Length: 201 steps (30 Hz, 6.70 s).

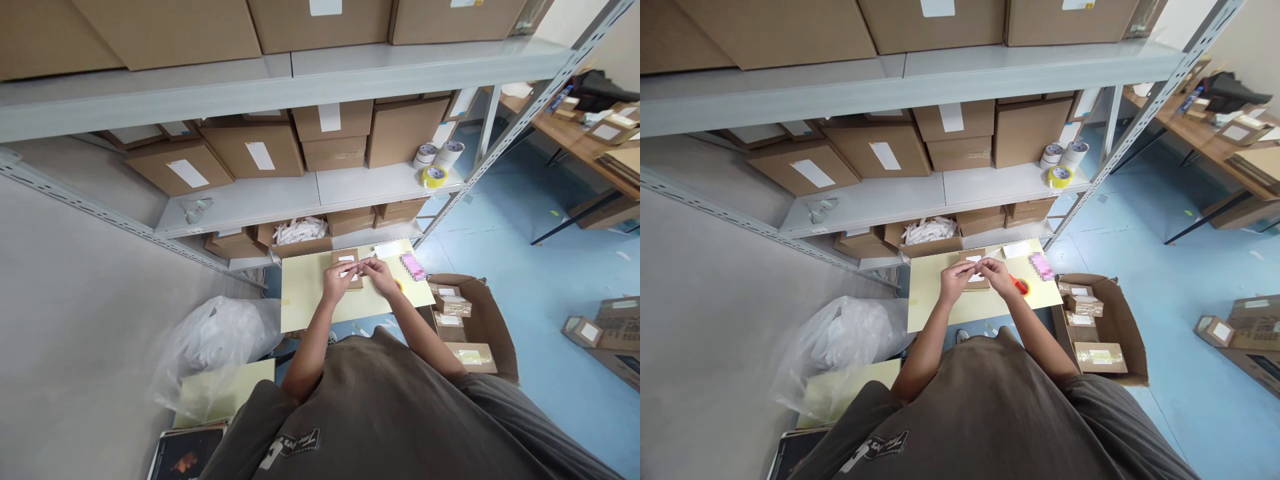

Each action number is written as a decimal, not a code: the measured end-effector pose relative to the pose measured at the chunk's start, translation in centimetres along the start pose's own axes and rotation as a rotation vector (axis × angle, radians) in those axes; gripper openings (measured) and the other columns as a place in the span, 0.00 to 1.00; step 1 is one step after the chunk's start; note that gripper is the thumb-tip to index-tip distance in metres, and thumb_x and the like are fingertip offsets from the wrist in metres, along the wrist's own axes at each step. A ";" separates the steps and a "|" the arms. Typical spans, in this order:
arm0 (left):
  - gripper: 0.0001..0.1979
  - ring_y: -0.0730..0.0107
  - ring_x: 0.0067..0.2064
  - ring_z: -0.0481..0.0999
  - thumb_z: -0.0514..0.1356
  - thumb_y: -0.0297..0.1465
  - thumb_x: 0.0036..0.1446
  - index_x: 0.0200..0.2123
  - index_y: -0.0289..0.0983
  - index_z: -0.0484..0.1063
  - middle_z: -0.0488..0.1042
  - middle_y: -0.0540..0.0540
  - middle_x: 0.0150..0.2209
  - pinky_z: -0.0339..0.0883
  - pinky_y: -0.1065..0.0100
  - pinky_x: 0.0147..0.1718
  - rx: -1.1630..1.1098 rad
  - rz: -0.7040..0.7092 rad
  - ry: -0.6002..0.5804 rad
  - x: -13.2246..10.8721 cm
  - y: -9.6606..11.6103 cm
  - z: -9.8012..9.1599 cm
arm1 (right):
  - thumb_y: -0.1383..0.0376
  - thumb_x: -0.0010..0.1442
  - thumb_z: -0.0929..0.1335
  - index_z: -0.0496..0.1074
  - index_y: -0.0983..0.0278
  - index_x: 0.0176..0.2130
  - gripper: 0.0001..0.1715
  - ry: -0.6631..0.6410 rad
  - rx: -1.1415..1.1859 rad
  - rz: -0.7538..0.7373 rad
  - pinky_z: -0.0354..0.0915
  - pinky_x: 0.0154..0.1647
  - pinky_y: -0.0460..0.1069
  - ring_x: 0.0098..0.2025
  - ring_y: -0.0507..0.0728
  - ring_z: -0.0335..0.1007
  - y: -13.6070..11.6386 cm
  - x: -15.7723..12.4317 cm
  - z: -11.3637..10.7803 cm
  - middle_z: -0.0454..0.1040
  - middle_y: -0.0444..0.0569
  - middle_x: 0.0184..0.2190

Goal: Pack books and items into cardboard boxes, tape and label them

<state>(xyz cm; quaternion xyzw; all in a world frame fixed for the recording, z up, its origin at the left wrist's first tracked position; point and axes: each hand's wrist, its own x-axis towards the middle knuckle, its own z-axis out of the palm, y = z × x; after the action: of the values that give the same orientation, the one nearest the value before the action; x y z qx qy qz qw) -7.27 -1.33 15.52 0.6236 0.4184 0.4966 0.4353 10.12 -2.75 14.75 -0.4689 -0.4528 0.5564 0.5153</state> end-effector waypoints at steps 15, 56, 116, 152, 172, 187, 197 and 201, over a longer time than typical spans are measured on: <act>0.32 0.54 0.42 0.86 0.79 0.52 0.43 0.42 0.33 0.84 0.87 0.36 0.43 0.81 0.58 0.42 -0.446 -0.472 0.069 1.4 -3.1 -1.3 | 0.52 0.51 0.81 0.72 0.59 0.28 0.21 -0.013 0.084 0.116 0.78 0.38 0.53 0.31 0.56 0.77 0.4 0.4 -2.5 0.75 0.41 0.26; 0.28 0.66 0.28 0.76 0.78 0.49 0.43 0.38 0.31 0.85 0.83 0.44 0.31 0.67 0.70 0.27 -0.230 -0.483 -0.006 1.9 -1.0 -2.5 | 0.50 0.62 0.75 0.78 0.60 0.36 0.16 -0.027 -0.020 0.070 0.72 0.43 0.52 0.36 0.57 0.81 -0.2 0.5 -2.1 0.83 0.47 0.33; 0.25 0.66 0.35 0.77 0.72 0.55 0.50 0.32 0.37 0.79 0.78 0.49 0.30 0.71 0.69 0.36 -0.178 -0.408 0.122 -0.5 -0.5 11.5 | 0.43 0.64 0.72 0.70 0.57 0.36 0.22 -0.001 -0.001 -0.070 0.72 0.43 0.53 0.38 0.57 0.77 -0.5 -4.5 -11.3 0.78 0.45 0.37; 0.25 0.68 0.31 0.73 0.68 0.57 0.56 0.29 0.40 0.73 0.72 0.51 0.25 0.65 0.70 0.30 -0.132 -0.520 0.632 -0.5 -11.0 -22.9 | 0.52 0.62 0.71 0.65 0.57 0.39 0.14 0.336 -0.084 0.360 0.72 0.35 0.51 0.31 0.55 0.75 15.4 27.7 17.9 0.74 0.43 0.30; 0.16 0.50 0.57 0.78 0.73 0.34 0.56 0.47 0.39 0.82 0.80 0.37 0.53 0.74 0.53 0.58 0.431 -0.010 0.101 0.8 -10.5 -1.4 | 0.47 0.57 0.76 0.78 0.61 0.46 0.25 0.086 -0.141 0.065 0.71 0.46 0.52 0.42 0.60 0.76 8.8 5.0 5.2 0.81 0.48 0.39; 0.21 0.68 0.30 0.74 0.72 0.51 0.51 0.29 0.37 0.79 0.77 0.50 0.27 0.69 0.68 0.32 0.005 -0.512 0.211 -3.0 -12.4 0.0 | 0.54 0.47 0.81 0.78 0.59 0.44 0.27 -0.067 -0.091 0.306 0.73 0.39 0.51 0.37 0.56 0.76 11.6 -0.2 -3.3 0.80 0.47 0.40; 0.10 0.62 0.41 0.80 0.71 0.38 0.51 0.26 0.39 0.79 0.81 0.44 0.41 0.73 0.65 0.43 0.320 -0.544 0.169 2.9 -18.1 0.9 | 0.48 0.56 0.80 0.70 0.60 0.29 0.25 0.135 -0.205 0.509 0.69 0.28 0.47 0.26 0.54 0.74 17.4 1.2 -2.1 0.75 0.45 0.23; 0.05 0.59 0.48 0.79 0.71 0.35 0.54 0.31 0.39 0.83 0.79 0.41 0.50 0.71 0.63 0.52 0.475 -0.575 0.120 4.4 -21.0 2.4 | 0.53 0.59 0.78 0.69 0.59 0.31 0.20 0.237 -0.377 0.563 0.68 0.26 0.47 0.23 0.55 0.73 19.5 3.5 -2.5 0.73 0.44 0.20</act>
<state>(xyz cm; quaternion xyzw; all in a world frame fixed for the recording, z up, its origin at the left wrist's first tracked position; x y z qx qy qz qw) -6.05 8.28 -3.81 0.5339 0.7047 0.2789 0.3749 9.62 -0.32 -5.10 -0.7232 -0.3378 0.5250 0.2954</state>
